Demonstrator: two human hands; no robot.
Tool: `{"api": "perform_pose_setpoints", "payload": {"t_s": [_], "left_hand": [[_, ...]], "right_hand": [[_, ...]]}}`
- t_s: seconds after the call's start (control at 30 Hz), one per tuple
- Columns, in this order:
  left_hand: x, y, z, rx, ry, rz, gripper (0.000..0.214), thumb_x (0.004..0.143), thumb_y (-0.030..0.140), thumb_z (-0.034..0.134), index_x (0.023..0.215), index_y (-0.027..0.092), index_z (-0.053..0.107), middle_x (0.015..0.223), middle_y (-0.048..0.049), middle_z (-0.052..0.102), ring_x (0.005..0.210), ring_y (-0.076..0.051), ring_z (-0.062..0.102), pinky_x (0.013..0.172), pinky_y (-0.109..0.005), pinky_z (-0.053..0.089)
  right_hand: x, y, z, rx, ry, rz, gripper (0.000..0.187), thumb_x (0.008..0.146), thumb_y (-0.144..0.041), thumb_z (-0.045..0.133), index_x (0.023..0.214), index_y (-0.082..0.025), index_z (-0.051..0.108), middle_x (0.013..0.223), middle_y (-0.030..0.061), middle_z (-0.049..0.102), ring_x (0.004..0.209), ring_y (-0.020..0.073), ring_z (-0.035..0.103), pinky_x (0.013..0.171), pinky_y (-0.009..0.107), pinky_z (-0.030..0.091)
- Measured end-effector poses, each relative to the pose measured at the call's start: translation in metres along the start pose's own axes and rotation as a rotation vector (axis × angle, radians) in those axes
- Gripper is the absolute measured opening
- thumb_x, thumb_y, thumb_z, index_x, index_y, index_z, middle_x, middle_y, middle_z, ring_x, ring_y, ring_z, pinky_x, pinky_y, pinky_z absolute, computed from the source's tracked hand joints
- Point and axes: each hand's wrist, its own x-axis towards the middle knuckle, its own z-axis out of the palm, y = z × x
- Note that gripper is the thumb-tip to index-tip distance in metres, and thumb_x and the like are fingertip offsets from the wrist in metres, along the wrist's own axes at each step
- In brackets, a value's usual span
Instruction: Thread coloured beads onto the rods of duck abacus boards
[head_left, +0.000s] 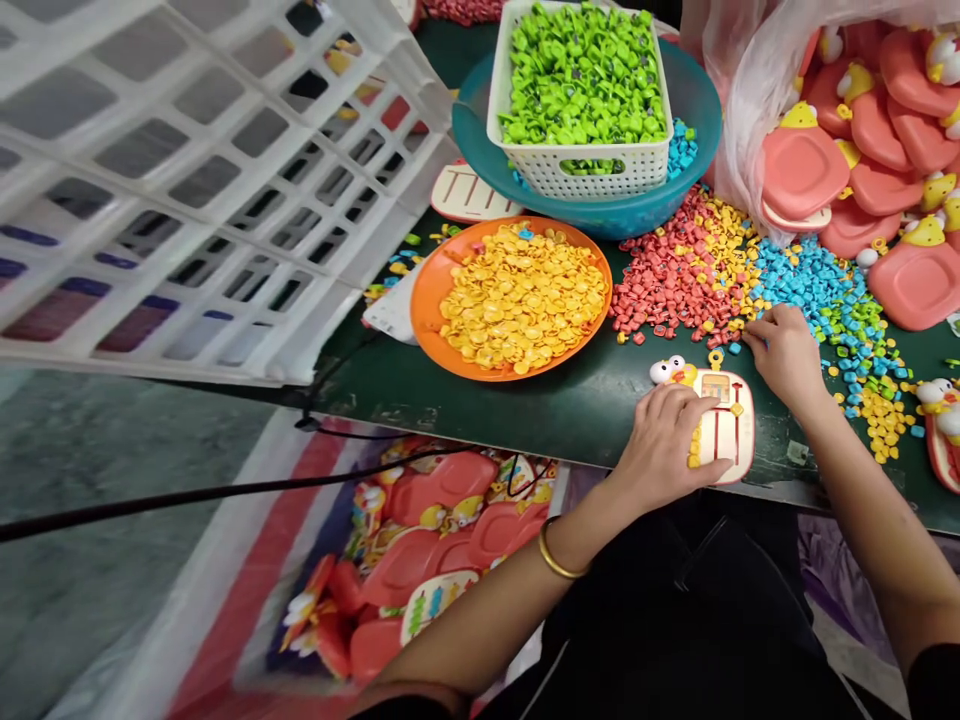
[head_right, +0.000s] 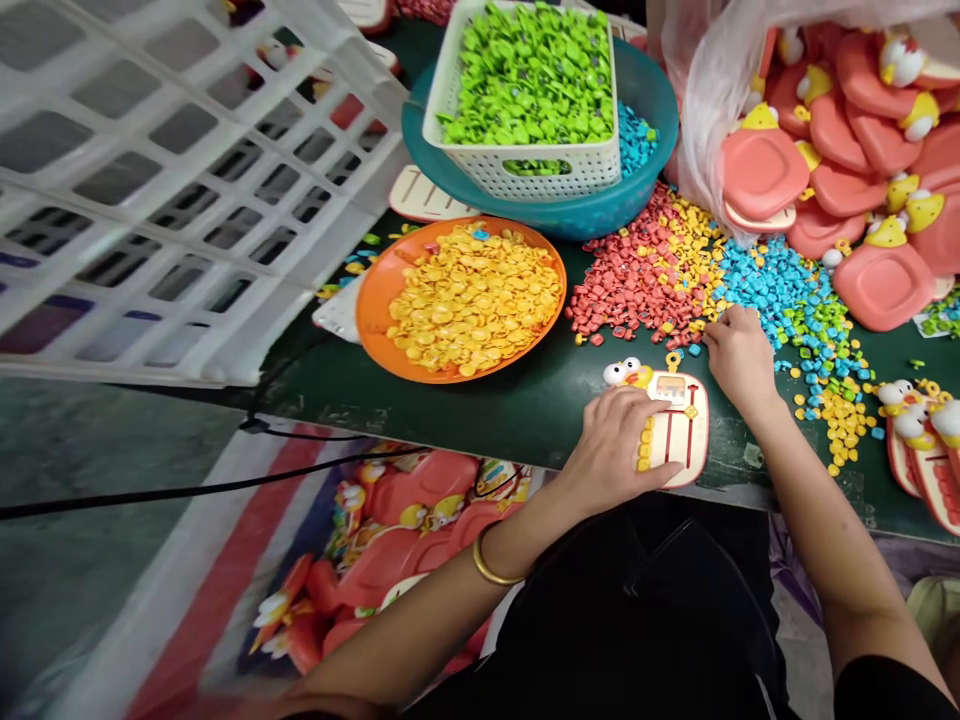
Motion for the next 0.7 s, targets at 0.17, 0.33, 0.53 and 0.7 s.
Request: {"api": "perform_pose_setpoints", "payload": {"t_s": [0.17,0.33,0.53,0.7], "left_hand": [[-0.003,-0.004,0.006,-0.070,0.042,0.001,0.051,0.078,0.054,0.071,0.114,0.020,0.057,0.115,-0.0102,0.061,0.119,-0.031,0.052,0.111,-0.052,0.033],[-0.004,-0.006,0.010,-0.085,0.064,0.012,0.050,0.078,0.055,0.071,0.110,0.020,0.055,0.112,-0.0100,0.060,0.117,-0.032,0.052,0.109,-0.053,0.035],[-0.004,-0.007,0.008,-0.101,0.066,-0.001,0.058,0.076,0.058,0.072,0.117,0.020,0.054,0.115,-0.0109,0.060,0.116,-0.031,0.054,0.108,-0.051,0.037],[-0.003,-0.005,0.002,-0.033,-0.044,0.012,0.066,0.081,0.055,0.071,0.138,0.026,0.054,0.131,-0.0101,0.059,0.126,-0.032,0.049,0.114,-0.052,0.029]], "right_hand": [[-0.041,-0.011,-0.024,0.206,-0.034,-0.031,0.022,0.093,-0.032,0.058,0.102,-0.025,0.076,0.098,0.0082,0.066,0.093,0.0238,0.062,0.083,0.040,0.053],[-0.084,-0.029,-0.015,0.414,-0.164,-0.096,0.022,0.095,-0.030,0.055,0.096,-0.027,0.077,0.092,0.0054,0.069,0.086,0.0192,0.067,0.077,0.034,0.056],[-0.070,-0.036,-0.003,0.519,-0.159,-0.088,0.021,0.093,-0.027,0.056,0.090,-0.026,0.077,0.088,0.0047,0.072,0.083,0.0186,0.068,0.076,0.033,0.056],[-0.027,-0.017,-0.008,0.249,0.036,0.050,0.023,0.092,-0.026,0.053,0.092,-0.023,0.076,0.092,0.0080,0.071,0.084,0.0219,0.065,0.078,0.037,0.053]]}}
